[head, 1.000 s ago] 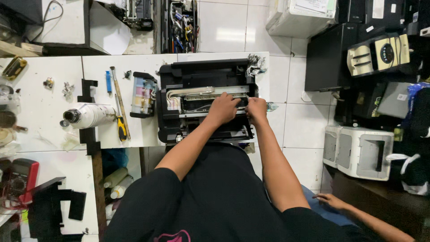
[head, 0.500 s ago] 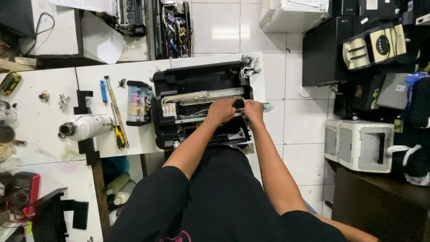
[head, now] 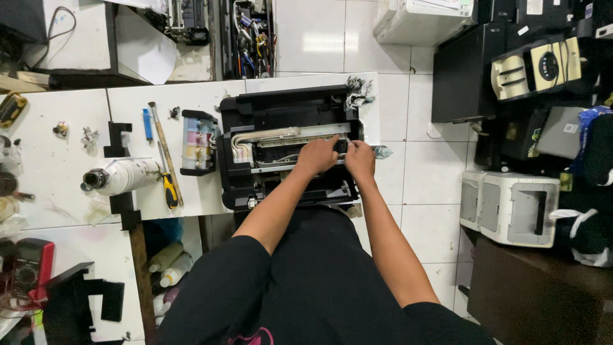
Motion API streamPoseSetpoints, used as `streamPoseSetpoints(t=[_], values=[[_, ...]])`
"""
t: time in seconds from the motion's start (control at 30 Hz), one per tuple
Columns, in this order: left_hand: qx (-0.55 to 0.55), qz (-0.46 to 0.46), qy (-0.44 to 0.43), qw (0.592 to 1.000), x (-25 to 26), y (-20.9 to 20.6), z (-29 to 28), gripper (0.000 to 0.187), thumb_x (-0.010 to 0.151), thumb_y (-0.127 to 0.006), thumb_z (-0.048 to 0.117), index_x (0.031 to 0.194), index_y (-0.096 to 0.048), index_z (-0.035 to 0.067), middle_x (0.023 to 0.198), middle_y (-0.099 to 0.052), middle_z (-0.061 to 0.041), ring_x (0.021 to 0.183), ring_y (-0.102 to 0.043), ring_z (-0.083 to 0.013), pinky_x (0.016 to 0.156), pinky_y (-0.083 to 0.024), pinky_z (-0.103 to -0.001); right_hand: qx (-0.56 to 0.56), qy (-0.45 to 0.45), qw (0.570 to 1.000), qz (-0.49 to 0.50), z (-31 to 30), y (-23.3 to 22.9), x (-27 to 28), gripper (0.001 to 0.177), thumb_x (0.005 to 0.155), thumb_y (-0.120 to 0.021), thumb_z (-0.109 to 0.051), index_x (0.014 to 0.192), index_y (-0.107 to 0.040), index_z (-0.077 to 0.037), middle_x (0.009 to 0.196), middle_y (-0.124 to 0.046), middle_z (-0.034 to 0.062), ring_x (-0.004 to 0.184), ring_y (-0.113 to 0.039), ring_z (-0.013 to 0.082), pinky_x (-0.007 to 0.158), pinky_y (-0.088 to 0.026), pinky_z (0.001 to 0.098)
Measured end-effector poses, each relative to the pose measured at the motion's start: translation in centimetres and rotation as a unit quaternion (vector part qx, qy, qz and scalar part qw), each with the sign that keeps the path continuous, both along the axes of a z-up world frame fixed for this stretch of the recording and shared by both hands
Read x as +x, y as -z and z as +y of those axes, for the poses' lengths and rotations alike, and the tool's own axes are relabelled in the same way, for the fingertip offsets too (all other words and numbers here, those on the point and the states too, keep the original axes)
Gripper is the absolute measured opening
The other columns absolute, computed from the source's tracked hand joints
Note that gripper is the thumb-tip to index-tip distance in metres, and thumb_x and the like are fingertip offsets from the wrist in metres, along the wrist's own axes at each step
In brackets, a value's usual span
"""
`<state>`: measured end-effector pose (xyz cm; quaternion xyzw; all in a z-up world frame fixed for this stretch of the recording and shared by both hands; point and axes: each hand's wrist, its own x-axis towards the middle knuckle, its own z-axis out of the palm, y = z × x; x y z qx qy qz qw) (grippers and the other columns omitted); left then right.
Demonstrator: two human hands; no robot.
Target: The person works on the internal components of a disassembled printer placed on a workbench. They use their hands to adjust and connect wires and parts inside the device throughout the clip.
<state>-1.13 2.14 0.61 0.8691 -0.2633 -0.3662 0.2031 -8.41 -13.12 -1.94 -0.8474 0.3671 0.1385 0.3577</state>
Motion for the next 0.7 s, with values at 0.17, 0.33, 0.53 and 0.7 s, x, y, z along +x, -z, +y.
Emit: streamPoseSetpoints(t=[0.17, 0.33, 0.53, 0.7], values=[[0.0, 0.007, -0.003, 1.0, 0.2, -0.9, 0.2, 0.065, 0.1, -0.05, 0.03, 0.163, -0.051, 0.012, 0.109, -0.073, -0.035, 0.108, -0.073, -0.0547, 0.094, -0.06, -0.062, 0.008, 0.004, 1.0, 0.004, -0.9, 2.4, 0.1, 0.041, 0.104, -0.056, -0.035, 0.126, -0.081, -0.011, 0.114, -0.081, 0.0182, 0.12, -0.071, 0.045, 0.104, -0.056, 0.0553], [-0.013, 0.005, -0.008, 1.0, 0.1, -0.3, 0.3, 0.065, 0.1, -0.051, 0.028, 0.162, -0.051, 0.008, 0.102, -0.074, -0.035, 0.1, -0.074, -0.054, 0.09, -0.062, -0.062, 0.028, 0.005, 1.0, 0.0, -1.6, 3.6, 0.3, 0.04, 0.102, -0.058, -0.033, 0.121, -0.083, -0.009, 0.105, -0.081, 0.02, 0.115, -0.073, 0.0466, 0.101, -0.056, 0.0566], [-0.025, 0.001, -0.006, 1.0, 0.2, -2.0, 0.6, 0.064, 0.101, -0.051, 0.026, 0.161, -0.052, 0.005, 0.096, -0.074, -0.035, 0.091, -0.075, -0.0526, 0.085, -0.063, -0.062, 0.061, 0.028, 0.997, 0.03, -0.4, 0.0, 0.4, 0.042, 0.101, -0.056, -0.039, 0.12, -0.083, -0.013, 0.077, -0.079, 0.0066, 0.106, -0.078, 0.0327, 0.099, -0.058, 0.0508], [-0.023, 0.007, -0.001, 1.0, 0.3, -2.5, 0.7, 0.063, 0.102, -0.052, 0.027, 0.161, -0.05, 0.005, 0.105, -0.075, -0.034, 0.1, -0.074, -0.0531, 0.089, -0.062, -0.065, 0.082, 0.033, 0.995, 0.04, -0.1, -0.7, 0.7, 0.043, 0.102, -0.055, -0.038, 0.124, -0.08, -0.012, 0.069, -0.077, 0.0035, 0.093, -0.08, 0.0279, 0.093, -0.058, 0.0464]])
